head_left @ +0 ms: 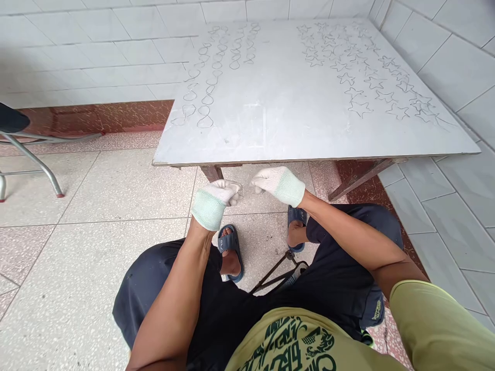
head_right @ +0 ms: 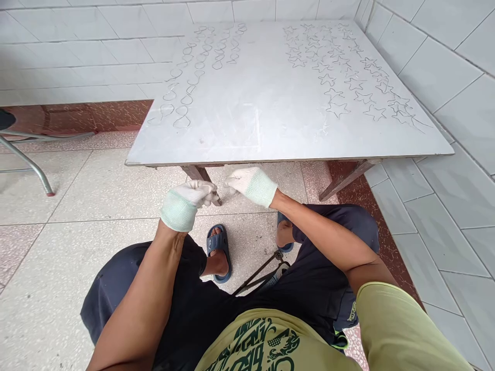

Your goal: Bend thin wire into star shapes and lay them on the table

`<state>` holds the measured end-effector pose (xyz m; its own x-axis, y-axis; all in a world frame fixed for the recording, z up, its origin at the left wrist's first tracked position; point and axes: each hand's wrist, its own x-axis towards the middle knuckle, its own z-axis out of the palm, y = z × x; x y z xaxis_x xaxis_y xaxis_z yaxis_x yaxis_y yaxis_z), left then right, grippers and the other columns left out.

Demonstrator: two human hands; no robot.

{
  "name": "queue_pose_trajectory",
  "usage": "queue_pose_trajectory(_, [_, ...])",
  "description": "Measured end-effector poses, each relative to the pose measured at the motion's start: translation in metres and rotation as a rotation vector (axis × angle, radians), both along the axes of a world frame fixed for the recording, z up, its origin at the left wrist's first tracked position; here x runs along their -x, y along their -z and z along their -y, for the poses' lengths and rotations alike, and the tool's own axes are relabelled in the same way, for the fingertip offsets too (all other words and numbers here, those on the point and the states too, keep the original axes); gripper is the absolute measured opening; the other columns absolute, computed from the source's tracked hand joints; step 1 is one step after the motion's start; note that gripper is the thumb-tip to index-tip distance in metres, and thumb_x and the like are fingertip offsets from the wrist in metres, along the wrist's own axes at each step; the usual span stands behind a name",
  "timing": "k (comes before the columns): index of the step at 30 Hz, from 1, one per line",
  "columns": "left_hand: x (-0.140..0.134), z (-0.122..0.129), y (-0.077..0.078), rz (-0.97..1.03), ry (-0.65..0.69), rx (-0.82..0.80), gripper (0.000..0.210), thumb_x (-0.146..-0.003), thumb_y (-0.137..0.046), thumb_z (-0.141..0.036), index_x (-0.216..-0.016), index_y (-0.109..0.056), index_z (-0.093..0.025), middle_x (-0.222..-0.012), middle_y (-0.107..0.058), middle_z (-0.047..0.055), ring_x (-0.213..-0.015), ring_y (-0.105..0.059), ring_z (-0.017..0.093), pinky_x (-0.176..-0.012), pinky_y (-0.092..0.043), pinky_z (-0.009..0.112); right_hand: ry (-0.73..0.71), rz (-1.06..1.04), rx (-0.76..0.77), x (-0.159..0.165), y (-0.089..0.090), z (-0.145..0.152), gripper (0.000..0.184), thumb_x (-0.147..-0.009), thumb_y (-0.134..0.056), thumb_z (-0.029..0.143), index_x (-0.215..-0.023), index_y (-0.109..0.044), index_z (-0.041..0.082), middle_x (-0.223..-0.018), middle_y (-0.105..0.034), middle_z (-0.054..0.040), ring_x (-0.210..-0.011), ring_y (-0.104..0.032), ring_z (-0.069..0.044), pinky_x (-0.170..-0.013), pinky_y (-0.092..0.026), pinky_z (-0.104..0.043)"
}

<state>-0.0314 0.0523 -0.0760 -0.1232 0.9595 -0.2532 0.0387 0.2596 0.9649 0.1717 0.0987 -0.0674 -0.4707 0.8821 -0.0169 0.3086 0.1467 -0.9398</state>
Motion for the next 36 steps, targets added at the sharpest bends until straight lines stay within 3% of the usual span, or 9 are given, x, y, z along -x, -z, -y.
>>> queue_pose_trajectory(7, [-0.002,0.002,0.007,0.018,-0.019,-0.029,0.032,-0.063,-0.086,-0.043,-0.069,-0.068,-0.018,-0.054,-0.062,0.001,-0.049,-0.054,0.013,-0.05,-0.039,0.025,0.003,-0.014,-0.045,0.001,0.013,0.002,0.022,-0.094,-0.064,0.028,-0.079,-0.078,0.021,-0.068,-0.071,0.0009,-0.067,-0.065,-0.017,-0.07,-0.053,-0.033])
queue_pose_trajectory(16, [-0.007,0.001,0.004,0.164,-0.015,-0.058,0.03,-0.061,-0.083,-0.042,-0.064,-0.064,-0.019,-0.051,-0.056,-0.001,-0.047,-0.045,0.01,-0.052,-0.037,0.026,0.065,0.034,-0.131,0.008,0.006,0.012,0.03,-0.098,-0.059,0.033,-0.076,-0.073,0.02,-0.074,-0.071,0.001,-0.076,-0.061,-0.015,-0.079,-0.049,-0.03])
queue_pose_trajectory(21, [-0.011,0.004,0.004,0.276,-0.051,-0.12,0.029,-0.067,-0.084,-0.04,-0.064,-0.063,-0.02,-0.055,-0.056,-0.002,-0.052,-0.048,0.012,-0.059,-0.045,0.03,0.104,0.047,-0.138,0.012,0.006,0.012,0.03,-0.099,-0.058,0.032,-0.075,-0.071,0.019,-0.075,-0.071,0.0008,-0.081,-0.062,-0.015,-0.083,-0.047,-0.028])
queue_pose_trajectory(25, [-0.012,0.004,0.007,0.282,-0.053,-0.055,0.04,-0.061,-0.093,-0.046,-0.074,-0.069,-0.018,-0.058,-0.06,-0.002,-0.051,-0.05,0.012,-0.056,-0.045,0.03,0.131,0.047,-0.114,0.011,0.007,0.007,0.03,-0.099,-0.057,0.034,-0.078,-0.072,0.019,-0.071,-0.071,0.0015,-0.076,-0.064,-0.015,-0.08,-0.048,-0.028])
queue_pose_trajectory(31, [-0.007,0.006,0.004,0.257,-0.033,-0.09,0.049,-0.077,-0.085,-0.06,-0.09,-0.076,-0.015,-0.07,-0.069,0.004,-0.06,-0.062,0.016,-0.062,-0.051,0.032,0.148,0.023,-0.094,0.006,0.004,0.0,0.028,-0.098,-0.057,0.033,-0.08,-0.073,0.019,-0.075,-0.074,-0.0001,-0.074,-0.067,-0.015,-0.079,-0.051,-0.029])
queue_pose_trajectory(36, [-0.008,0.005,0.0,0.261,-0.005,-0.057,0.048,-0.068,-0.091,-0.057,-0.085,-0.073,-0.015,-0.068,-0.067,0.001,-0.055,-0.057,0.012,-0.058,-0.049,0.029,0.136,-0.008,-0.067,0.006,0.004,0.0,0.031,-0.097,-0.058,0.036,-0.073,-0.07,0.02,-0.073,-0.073,-0.0004,-0.073,-0.066,-0.015,-0.078,-0.052,-0.03])
